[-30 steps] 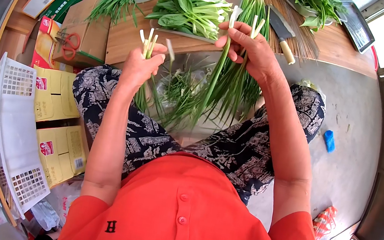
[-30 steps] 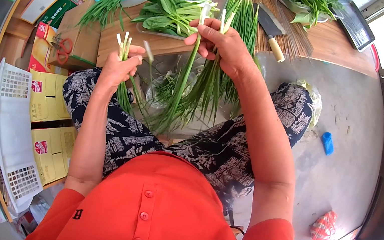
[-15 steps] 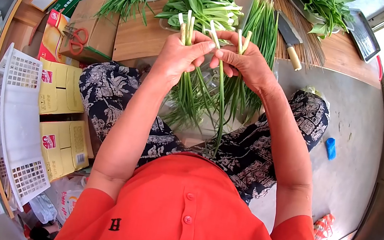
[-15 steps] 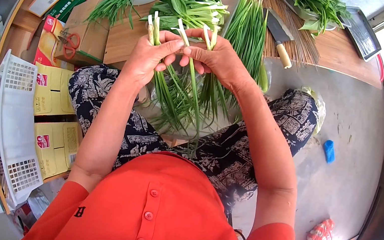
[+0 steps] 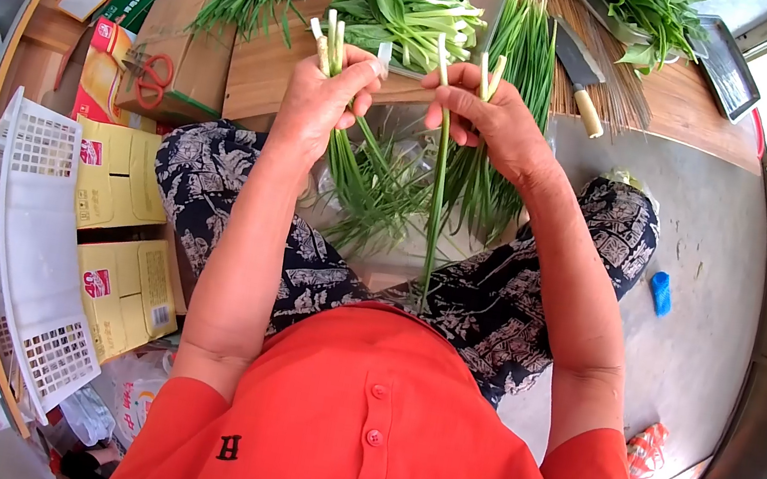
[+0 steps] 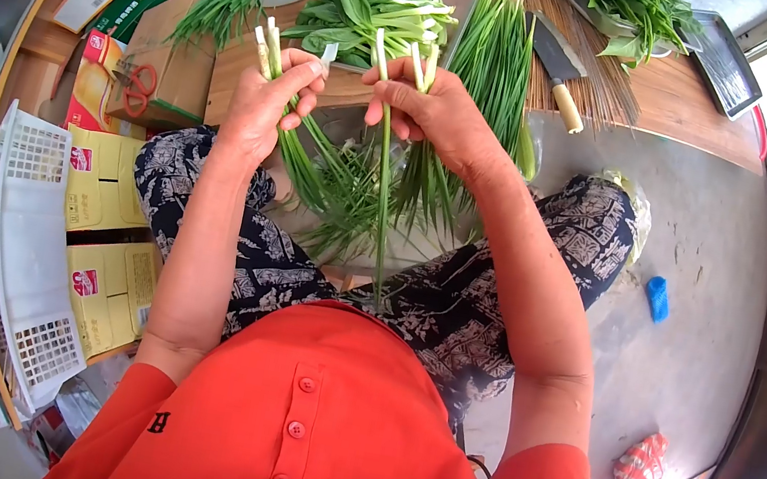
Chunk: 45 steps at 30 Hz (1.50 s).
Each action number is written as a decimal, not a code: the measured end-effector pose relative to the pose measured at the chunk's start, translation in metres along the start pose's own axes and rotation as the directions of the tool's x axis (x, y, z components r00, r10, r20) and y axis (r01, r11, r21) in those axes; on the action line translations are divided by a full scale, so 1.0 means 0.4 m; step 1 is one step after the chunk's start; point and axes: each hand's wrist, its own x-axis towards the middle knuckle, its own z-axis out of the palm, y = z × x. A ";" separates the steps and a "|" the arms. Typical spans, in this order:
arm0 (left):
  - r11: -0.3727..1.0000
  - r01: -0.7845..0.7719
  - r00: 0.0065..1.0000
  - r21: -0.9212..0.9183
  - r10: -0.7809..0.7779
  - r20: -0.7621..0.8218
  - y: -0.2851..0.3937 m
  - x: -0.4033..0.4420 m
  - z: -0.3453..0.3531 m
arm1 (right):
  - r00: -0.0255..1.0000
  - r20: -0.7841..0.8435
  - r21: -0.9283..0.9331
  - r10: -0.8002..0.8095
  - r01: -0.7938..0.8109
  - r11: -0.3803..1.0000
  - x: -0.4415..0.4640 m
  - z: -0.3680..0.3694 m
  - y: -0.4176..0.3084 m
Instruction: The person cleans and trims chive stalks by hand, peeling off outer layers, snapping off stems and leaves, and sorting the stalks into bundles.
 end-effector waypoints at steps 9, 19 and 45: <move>0.977 0.213 0.843 0.005 -0.186 0.504 -0.022 -0.014 0.003 | 0.995 -0.083 -0.025 -0.055 0.053 0.998 0.007 -0.001 0.001; 0.961 0.273 0.666 0.049 -0.225 0.711 -0.036 -0.010 0.027 | 0.992 0.123 0.139 0.038 -0.056 0.989 0.023 0.010 0.011; 1.000 0.012 0.975 -0.008 -0.010 0.220 -0.048 -0.011 0.060 | 0.988 -0.148 0.235 0.042 -0.006 0.972 0.031 0.002 0.017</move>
